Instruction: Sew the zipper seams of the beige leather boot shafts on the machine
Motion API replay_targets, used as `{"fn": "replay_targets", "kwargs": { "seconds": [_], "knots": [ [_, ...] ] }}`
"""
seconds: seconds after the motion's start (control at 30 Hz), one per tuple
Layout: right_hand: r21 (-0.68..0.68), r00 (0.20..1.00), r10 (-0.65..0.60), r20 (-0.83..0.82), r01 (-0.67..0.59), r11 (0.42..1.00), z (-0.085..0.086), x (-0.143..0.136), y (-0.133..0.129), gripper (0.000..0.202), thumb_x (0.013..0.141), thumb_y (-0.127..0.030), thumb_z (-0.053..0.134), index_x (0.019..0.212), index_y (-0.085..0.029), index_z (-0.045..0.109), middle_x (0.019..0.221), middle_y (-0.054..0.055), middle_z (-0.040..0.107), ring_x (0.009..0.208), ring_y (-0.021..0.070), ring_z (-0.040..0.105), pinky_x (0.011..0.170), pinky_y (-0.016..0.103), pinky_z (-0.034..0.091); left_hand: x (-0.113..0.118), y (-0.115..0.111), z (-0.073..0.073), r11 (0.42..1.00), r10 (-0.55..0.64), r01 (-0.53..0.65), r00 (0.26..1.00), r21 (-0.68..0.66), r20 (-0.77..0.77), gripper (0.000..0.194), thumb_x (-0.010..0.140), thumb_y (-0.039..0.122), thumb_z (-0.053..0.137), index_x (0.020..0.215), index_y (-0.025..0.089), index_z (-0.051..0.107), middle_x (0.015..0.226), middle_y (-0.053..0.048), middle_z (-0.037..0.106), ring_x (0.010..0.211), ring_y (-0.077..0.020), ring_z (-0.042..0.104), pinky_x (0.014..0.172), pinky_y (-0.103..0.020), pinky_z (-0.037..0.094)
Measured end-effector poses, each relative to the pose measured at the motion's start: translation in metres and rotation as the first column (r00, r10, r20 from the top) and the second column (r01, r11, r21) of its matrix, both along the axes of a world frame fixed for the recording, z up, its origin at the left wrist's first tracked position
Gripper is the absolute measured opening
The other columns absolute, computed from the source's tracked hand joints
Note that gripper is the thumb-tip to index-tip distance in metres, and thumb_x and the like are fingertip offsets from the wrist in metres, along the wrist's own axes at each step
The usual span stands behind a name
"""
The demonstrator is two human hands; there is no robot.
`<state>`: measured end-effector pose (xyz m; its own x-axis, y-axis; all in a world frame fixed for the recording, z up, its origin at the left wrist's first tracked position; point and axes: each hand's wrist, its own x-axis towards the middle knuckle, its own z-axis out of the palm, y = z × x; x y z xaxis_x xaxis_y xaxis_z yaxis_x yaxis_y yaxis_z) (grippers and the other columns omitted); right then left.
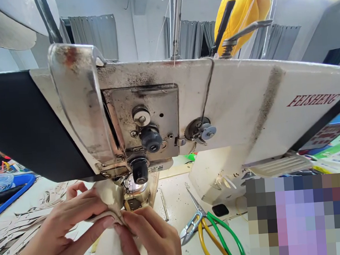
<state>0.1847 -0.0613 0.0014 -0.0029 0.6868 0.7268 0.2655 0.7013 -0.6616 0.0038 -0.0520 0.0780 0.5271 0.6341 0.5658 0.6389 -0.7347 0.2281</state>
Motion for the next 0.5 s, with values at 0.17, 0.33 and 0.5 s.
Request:
{"fn": "replay_targets", "kwargs": {
  "seconds": [0.17, 0.33, 0.5],
  "knots": [
    [-0.029, 0.998, 0.004, -0.062, -0.006, 1.0, 0.011, 0.001, 0.003, 0.026, 0.091, -0.014, 0.07, 0.109, -0.031, 0.077, 0.089, -0.001, 0.071, 0.073, 0.0081, 0.069, 0.068, 0.013, 0.053, 0.001, 0.001, -0.013, 0.995, 0.076, -0.08, 0.995, 0.055, 0.071, 0.012, 0.096, 0.019, 0.058, 0.1, 0.024, 0.049, 0.078, 0.015, 0.064, 0.064, -0.0046, 0.062, 0.105, -0.024, 0.024],
    [-0.04, 0.994, -0.019, -0.11, 0.015, 0.999, 0.014, 0.001, 0.006, 0.028, 0.09, -0.013, 0.069, 0.108, -0.033, 0.078, 0.091, -0.003, 0.073, 0.077, 0.0073, 0.07, 0.07, 0.01, 0.055, 0.002, -0.002, -0.018, 0.996, 0.052, -0.059, 0.991, 0.06, 0.12, 0.011, 0.096, 0.014, 0.053, 0.098, 0.023, 0.048, 0.077, 0.015, 0.062, 0.06, -0.0028, 0.059, 0.116, -0.022, 0.014],
    [-0.148, 0.977, 0.051, -0.205, -0.083, 0.985, 0.021, 0.003, 0.011, 0.019, 0.088, -0.017, 0.072, 0.093, -0.034, 0.079, 0.085, -0.005, 0.074, 0.074, 0.008, 0.07, 0.067, 0.012, 0.058, 0.006, 0.001, -0.024, 0.988, 0.034, -0.055, 0.988, 0.141, 0.148, 0.016, 0.094, 0.011, 0.058, 0.103, 0.022, 0.052, 0.079, 0.014, 0.067, 0.06, -0.0031, 0.062, 0.117, -0.026, 0.018]
  ]
}}
